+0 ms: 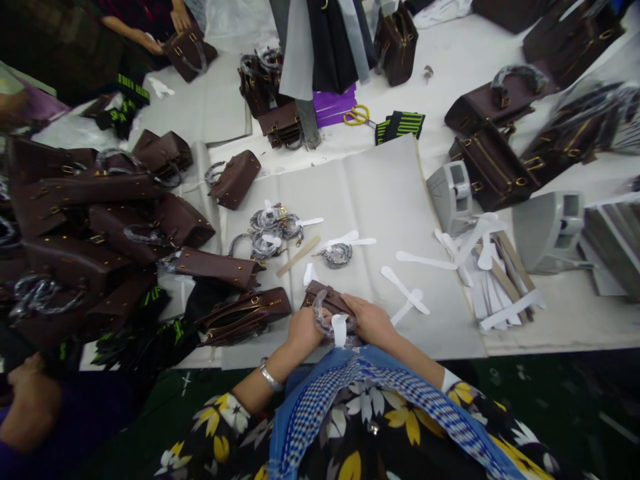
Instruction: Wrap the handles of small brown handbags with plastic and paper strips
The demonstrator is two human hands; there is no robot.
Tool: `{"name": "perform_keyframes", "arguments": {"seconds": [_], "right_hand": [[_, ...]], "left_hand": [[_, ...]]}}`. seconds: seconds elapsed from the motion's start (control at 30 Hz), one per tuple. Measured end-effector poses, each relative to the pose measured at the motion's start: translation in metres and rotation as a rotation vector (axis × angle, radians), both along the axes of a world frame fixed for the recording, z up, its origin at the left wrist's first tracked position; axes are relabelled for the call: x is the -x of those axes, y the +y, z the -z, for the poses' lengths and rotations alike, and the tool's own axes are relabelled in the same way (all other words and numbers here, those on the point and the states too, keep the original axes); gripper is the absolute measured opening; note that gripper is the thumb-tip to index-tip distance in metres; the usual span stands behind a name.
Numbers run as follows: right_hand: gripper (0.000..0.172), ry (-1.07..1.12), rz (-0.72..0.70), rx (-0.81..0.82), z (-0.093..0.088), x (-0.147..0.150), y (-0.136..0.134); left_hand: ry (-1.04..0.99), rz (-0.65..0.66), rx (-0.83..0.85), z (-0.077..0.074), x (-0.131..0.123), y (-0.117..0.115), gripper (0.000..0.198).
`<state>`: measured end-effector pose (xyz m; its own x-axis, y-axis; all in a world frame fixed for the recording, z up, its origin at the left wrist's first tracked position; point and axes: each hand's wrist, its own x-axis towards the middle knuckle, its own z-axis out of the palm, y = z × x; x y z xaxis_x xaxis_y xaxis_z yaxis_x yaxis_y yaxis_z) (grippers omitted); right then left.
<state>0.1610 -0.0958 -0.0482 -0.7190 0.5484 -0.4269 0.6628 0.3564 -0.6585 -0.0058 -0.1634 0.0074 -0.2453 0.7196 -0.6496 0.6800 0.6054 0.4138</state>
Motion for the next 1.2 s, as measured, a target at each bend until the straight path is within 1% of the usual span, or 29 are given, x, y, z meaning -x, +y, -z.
{"name": "perform_keyframes", "arguments": {"seconds": [0.1,0.23,0.3,0.4,0.5,0.57,0.67,0.77,0.83,0.9,0.97,1.03,1.1,1.2], "right_hand": [[0.054,-0.017,0.009,0.015,-0.002,0.0,0.001],[0.052,-0.076,0.026,0.034,-0.005,0.002,0.003],[0.051,-0.108,0.03,0.026,-0.006,0.003,0.003],[0.05,-0.134,0.029,0.015,-0.005,0.002,0.003],[0.05,-0.132,0.013,0.015,-0.003,0.002,0.003],[0.049,-0.132,0.005,0.017,-0.001,0.002,0.004],[0.048,-0.111,-0.004,0.023,0.0,0.003,0.006],[0.046,-0.073,0.005,0.019,0.001,0.004,0.008],[0.045,-0.019,0.012,0.025,0.002,0.002,0.009],[0.05,0.066,0.027,0.039,0.003,-0.004,0.008],[0.061,0.146,0.07,0.038,0.004,-0.016,0.006],[0.068,0.179,0.154,0.022,0.006,-0.033,0.002],[0.068,0.154,0.254,0.03,0.009,-0.051,-0.004],[0.064,0.107,0.383,0.114,0.015,-0.067,-0.015]], "left_hand": [[0.087,0.007,-0.04,-0.001,-0.003,-0.008,0.027],[0.221,-0.084,-0.025,0.001,-0.009,-0.014,0.03],[0.293,-0.08,-0.024,0.002,-0.007,-0.013,0.034],[0.439,-0.068,-0.067,0.005,0.011,-0.012,0.037],[0.518,-0.091,-0.103,0.016,0.039,-0.011,0.037],[0.492,-0.144,-0.071,0.026,0.056,-0.007,0.036],[0.333,-0.223,0.013,0.045,0.075,0.003,0.035],[0.129,-0.186,0.032,0.063,0.086,0.015,0.029],[0.011,-0.158,0.015,0.073,0.091,0.019,0.025],[-0.078,-0.154,-0.021,0.08,0.093,0.018,0.023],[-0.124,-0.18,-0.074,0.082,0.095,0.014,0.023],[-0.138,-0.239,-0.146,0.081,0.094,0.009,0.025],[-0.145,-0.316,-0.233,0.077,0.088,0.002,0.032],[-0.189,-0.408,-0.324,0.069,0.07,-0.01,0.045]]}}
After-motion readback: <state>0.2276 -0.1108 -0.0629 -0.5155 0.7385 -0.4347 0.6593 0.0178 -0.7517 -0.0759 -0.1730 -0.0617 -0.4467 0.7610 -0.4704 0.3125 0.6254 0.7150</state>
